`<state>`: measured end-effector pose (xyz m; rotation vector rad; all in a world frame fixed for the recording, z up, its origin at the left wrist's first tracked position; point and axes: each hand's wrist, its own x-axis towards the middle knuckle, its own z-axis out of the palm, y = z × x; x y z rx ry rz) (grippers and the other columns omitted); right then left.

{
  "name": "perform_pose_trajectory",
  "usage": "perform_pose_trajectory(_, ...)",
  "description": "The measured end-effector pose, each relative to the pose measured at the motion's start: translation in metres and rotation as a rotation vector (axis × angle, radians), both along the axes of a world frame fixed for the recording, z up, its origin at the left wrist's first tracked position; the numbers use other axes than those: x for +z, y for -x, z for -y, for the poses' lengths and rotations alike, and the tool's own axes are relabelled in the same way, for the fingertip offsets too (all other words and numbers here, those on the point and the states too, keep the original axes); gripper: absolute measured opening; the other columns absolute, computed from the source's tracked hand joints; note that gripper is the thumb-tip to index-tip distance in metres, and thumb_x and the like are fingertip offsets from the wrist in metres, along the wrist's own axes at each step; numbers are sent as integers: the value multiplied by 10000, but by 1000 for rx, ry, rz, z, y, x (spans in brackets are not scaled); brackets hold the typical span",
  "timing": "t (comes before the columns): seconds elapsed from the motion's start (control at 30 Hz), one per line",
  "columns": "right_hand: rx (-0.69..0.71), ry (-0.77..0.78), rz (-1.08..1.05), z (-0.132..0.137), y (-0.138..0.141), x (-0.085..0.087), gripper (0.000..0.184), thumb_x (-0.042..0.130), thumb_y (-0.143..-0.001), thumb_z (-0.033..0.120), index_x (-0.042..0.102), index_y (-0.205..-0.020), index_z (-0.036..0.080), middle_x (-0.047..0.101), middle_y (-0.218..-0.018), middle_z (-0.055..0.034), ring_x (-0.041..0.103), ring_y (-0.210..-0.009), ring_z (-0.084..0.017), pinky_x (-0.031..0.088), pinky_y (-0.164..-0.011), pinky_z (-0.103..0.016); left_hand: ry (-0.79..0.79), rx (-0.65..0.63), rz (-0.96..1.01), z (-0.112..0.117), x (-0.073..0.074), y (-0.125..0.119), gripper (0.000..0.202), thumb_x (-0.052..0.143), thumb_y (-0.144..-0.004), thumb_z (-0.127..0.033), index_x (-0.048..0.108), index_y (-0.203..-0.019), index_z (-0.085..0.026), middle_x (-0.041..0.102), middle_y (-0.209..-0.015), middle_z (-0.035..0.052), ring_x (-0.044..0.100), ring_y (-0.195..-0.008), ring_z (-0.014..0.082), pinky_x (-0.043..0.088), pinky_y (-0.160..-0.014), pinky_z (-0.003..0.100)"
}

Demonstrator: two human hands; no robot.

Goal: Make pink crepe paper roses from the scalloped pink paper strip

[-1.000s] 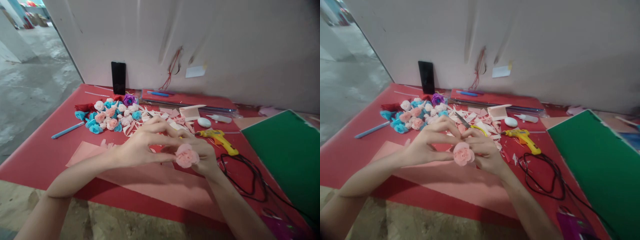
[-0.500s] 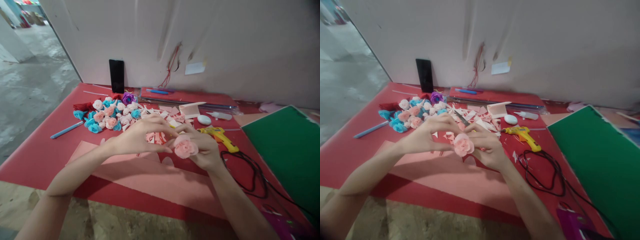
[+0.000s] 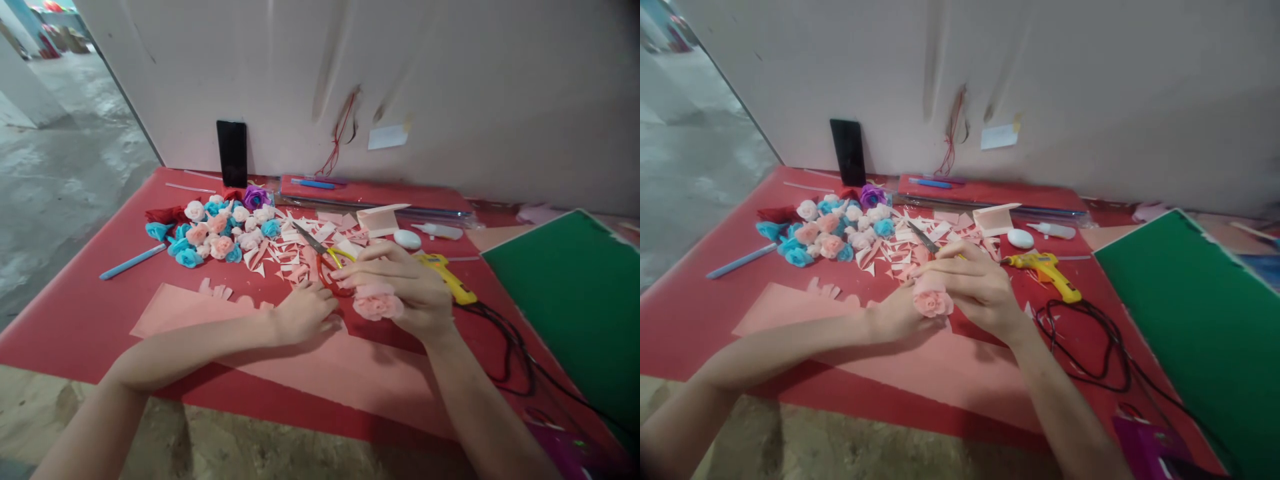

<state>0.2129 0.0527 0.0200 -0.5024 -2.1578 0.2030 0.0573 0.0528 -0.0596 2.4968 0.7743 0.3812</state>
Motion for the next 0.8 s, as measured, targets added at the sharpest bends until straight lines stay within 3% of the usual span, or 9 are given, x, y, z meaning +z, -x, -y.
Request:
perform_pose_trajectory(0.17,-28,-21,-7,1,1,-2,239,429,-905,257,666,-875,252,724,-822,-30,586,-768,-197,497,-643,-386,42,41,11,3,-15,-3,124,541,-816,-240,613,-822,-139,608,-862,90,546,-873,231,434,-777,370)
perform_pose_trajectory(0.27,-21,-20,-4,0,1,-2,239,431,-907,262,669,-907,253,729,-835,-37,585,-774,-193,498,-662,-376,73,70,45,4,-16,-3,173,555,-821,-300,617,-787,-143,614,-827,86,561,-841,234,444,-761,376)
perform_pose_trajectory(0.4,-18,15,-36,2,1,-1,237,431,-910,264,666,-901,244,726,-830,-45,580,-760,-189,489,-666,-365,118,102,152,4,-11,-5,88,603,-780,-228,612,-740,-150,634,-761,48,591,-769,200,469,-743,338)
perform_pose_trajectory(0.5,-36,51,-87,4,2,-1,257,426,-914,319,669,-864,251,714,-780,-34,570,-748,-191,484,-647,-358,156,140,285,-4,3,-2,102,640,-760,-232,612,-829,-163,652,-740,9,604,-705,154,491,-679,270)
perform_pose_trajectory(0.6,-64,100,-173,6,1,-3,229,469,-897,323,688,-866,266,706,-762,-23,586,-762,-200,486,-639,-355,157,234,454,-16,27,9,189,636,-767,-215,587,-939,-154,676,-793,14,619,-706,130,501,-668,241)
perform_pose_trajectory(0.7,-152,113,-267,9,0,-7,145,571,-838,220,702,-857,280,706,-763,-4,614,-762,-205,486,-640,-360,122,325,621,-22,55,25,167,615,-776,-159,592,-941,-149,689,-878,40,628,-791,124,498,-760,245)
perform_pose_trajectory(0.8,-231,136,-336,15,2,-9,180,603,-803,158,704,-878,286,702,-793,-6,626,-768,-210,488,-631,-366,98,370,831,-21,77,37,80,655,-748,-199,628,-805,-149,687,-771,35,626,-736,125,504,-712,243)
